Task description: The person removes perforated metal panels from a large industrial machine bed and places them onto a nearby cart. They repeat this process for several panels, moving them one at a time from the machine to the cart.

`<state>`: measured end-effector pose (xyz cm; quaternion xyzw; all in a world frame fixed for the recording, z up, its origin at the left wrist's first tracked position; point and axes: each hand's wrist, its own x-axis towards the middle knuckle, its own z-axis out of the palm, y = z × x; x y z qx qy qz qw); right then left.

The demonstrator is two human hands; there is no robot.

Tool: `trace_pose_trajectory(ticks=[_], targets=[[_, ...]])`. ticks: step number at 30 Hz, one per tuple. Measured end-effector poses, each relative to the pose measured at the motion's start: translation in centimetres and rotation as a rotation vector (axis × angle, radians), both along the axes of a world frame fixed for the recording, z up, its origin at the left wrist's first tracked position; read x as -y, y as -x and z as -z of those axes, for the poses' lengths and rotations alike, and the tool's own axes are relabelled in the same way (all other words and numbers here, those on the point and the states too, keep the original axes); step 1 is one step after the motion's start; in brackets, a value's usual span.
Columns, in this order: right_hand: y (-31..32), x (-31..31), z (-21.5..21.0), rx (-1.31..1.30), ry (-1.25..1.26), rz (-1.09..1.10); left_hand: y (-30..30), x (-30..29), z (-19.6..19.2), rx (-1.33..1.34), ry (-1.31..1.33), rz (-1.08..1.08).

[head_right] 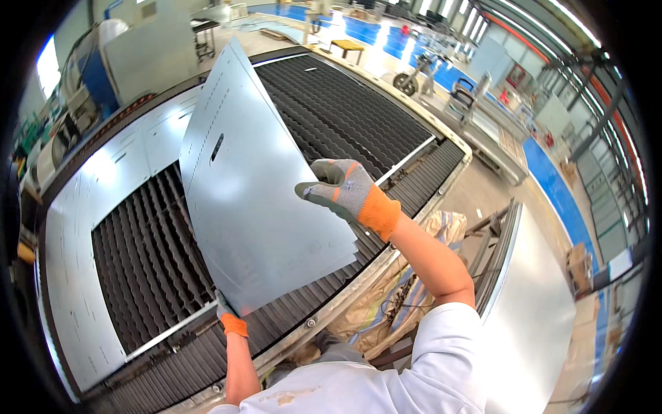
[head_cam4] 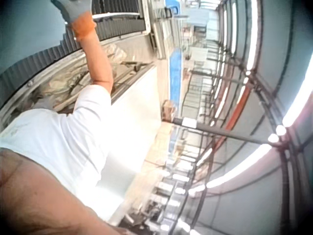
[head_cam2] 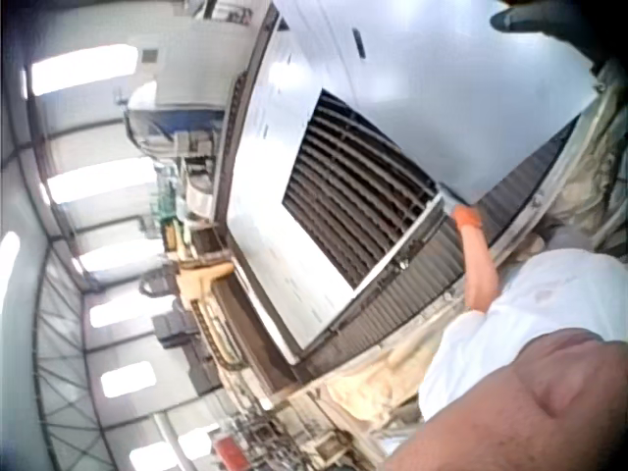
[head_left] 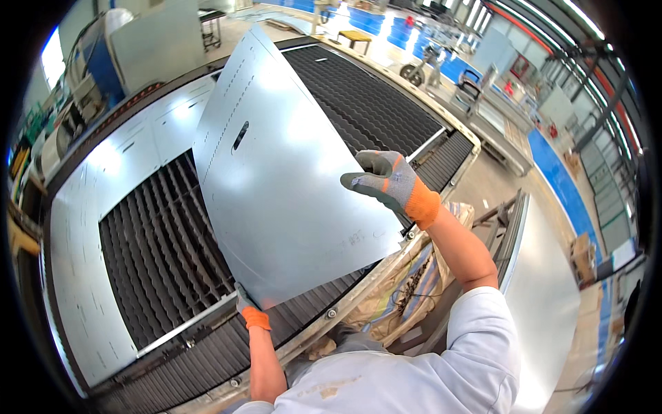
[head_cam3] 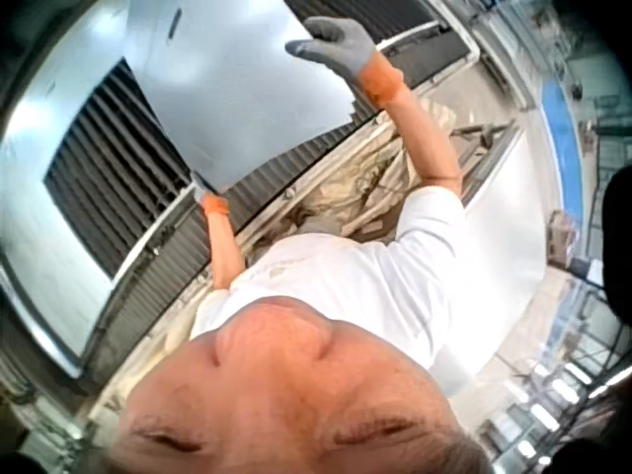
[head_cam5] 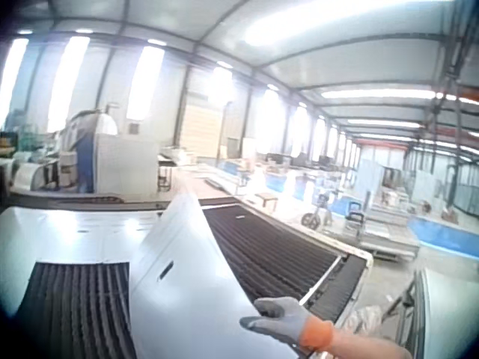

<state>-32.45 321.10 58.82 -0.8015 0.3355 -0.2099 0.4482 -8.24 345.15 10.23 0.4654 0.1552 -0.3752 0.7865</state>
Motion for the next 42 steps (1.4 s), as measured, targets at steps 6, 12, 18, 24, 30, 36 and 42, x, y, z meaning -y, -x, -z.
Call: trace_pose_trajectory(ticks=[6, 12, 18, 24, 30, 36, 42], targets=[[10.4, 11.0, 3.1, 0.298, -0.047, 0.271, -2.3, 16.0, -8.1, 0.158, -0.128, 0.099], [18.2, 34.4, 20.2, 0.243, 0.001, 0.408, -11.0, 34.8, -14.4, 0.982, -0.447, 0.329], [27.3, 35.3, 42.2, -0.444, 0.252, 0.464, -5.0, 28.8, -15.4, 1.239, -0.606, 0.568], [23.2, 21.8, 50.1, -0.594, 0.296, 0.523, -0.8, 4.2, -11.2, 0.912, -0.75, 0.516], [15.7, 18.2, 49.5, -0.492, 0.201, 0.515, 3.1, -24.7, -2.3, 0.64, -1.001, -0.079], [-1.2, 7.2, 49.5, -0.155, -0.189, 0.116, 0.4, -35.3, -0.9, 0.387, -1.008, -0.268], [-28.7, -23.8, 45.2, -0.123, -0.578, -0.41, -7.7, -47.7, 4.2, 0.455, -0.675, -0.454]])
